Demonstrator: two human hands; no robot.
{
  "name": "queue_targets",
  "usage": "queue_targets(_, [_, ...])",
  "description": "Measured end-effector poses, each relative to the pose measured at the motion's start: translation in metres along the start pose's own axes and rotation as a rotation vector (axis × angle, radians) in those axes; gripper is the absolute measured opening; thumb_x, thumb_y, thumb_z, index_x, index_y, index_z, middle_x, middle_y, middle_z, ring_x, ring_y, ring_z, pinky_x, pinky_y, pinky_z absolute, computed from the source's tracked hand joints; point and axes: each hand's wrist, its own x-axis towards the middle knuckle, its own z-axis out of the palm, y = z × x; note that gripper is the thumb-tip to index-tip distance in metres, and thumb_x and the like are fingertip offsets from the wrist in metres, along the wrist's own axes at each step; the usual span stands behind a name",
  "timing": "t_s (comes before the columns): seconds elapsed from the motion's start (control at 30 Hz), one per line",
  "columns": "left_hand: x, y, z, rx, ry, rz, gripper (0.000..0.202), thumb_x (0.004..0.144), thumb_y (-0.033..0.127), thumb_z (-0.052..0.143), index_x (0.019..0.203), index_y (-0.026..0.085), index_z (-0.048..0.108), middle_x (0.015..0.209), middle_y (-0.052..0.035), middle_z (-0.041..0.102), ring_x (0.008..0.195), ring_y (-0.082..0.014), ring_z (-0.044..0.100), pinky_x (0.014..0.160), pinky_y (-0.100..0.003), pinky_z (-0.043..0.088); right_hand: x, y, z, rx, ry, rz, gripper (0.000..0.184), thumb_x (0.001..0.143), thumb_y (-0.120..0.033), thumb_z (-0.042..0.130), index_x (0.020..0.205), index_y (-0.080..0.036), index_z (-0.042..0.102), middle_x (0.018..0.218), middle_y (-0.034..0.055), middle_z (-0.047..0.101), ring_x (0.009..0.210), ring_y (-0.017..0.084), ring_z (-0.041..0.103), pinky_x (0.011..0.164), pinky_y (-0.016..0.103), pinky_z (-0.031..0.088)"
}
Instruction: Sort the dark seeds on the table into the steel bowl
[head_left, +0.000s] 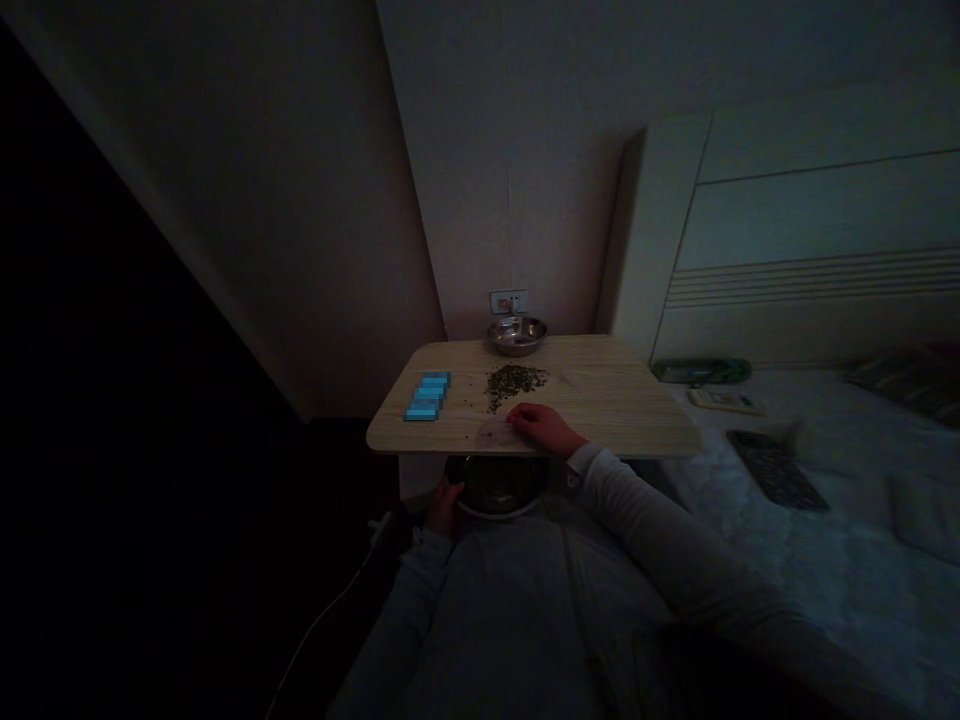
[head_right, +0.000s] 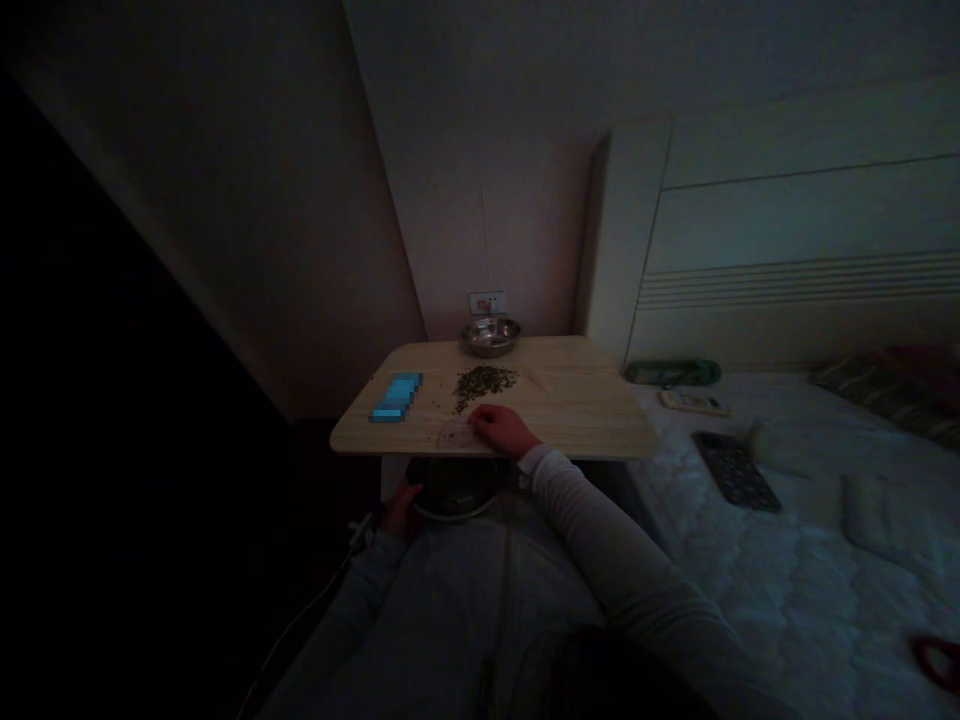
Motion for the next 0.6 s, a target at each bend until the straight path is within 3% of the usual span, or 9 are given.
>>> queue_targets(0.13, [-0.0001, -0.0007, 0.0048, -0.022, 0.018, -0.045, 0.022, 0.062, 0.038, 0.071, 0.077, 0.021, 0.071, 0.094, -0.0099, 0.076, 0.106, -0.0341, 0.067, 0.093, -0.046, 0.052, -0.0003, -0.0022, -0.0007, -0.014, 0.011, 0.003, 0.02, 0.084, -0.029, 0.058, 0.085, -0.016, 0.073, 0.083, 0.0052, 0.072, 0.079, 0.018, 0.061, 0.077, 0.03, 0.046])
queue_targets(0.33, [-0.0042, 0.0061, 0.0078, -0.058, 0.098, -0.042, 0.014, 0.057, 0.031, 0.073, 0.067, 0.024, 0.067, 0.093, -0.0107, 0.075, 0.123, -0.0375, 0.058, 0.102, -0.047, 0.046, 0.0001, 0.0, -0.0006, 0.047, 0.038, -0.034, 0.016, 0.082, -0.028, 0.06, 0.08, -0.017, 0.072, 0.078, 0.0029, 0.071, 0.075, 0.017, 0.06, 0.074, 0.029, 0.046])
queue_targets(0.5, [-0.004, 0.0087, 0.0064, -0.077, 0.078, -0.064, 0.018, 0.059, 0.029, 0.071, 0.076, 0.021, 0.071, 0.092, -0.0086, 0.075, 0.114, -0.0345, 0.063, 0.1, -0.047, 0.047, 0.0, 0.0, 0.0, 0.074, 0.05, -0.022, 0.015, 0.08, -0.027, 0.06, 0.079, -0.017, 0.071, 0.075, 0.0016, 0.07, 0.073, 0.016, 0.059, 0.073, 0.028, 0.045])
queue_targets(0.6, [-0.0025, 0.0081, 0.0033, -0.035, 0.088, -0.039, 0.019, 0.048, 0.016, 0.075, 0.063, 0.024, 0.068, 0.09, -0.0071, 0.075, 0.121, -0.0361, 0.059, 0.107, -0.045, 0.043, -0.0004, -0.0018, -0.0005, 0.085, 0.039, -0.001, 0.016, 0.081, -0.028, 0.059, 0.079, -0.017, 0.071, 0.075, 0.0021, 0.069, 0.073, 0.016, 0.058, 0.074, 0.029, 0.045])
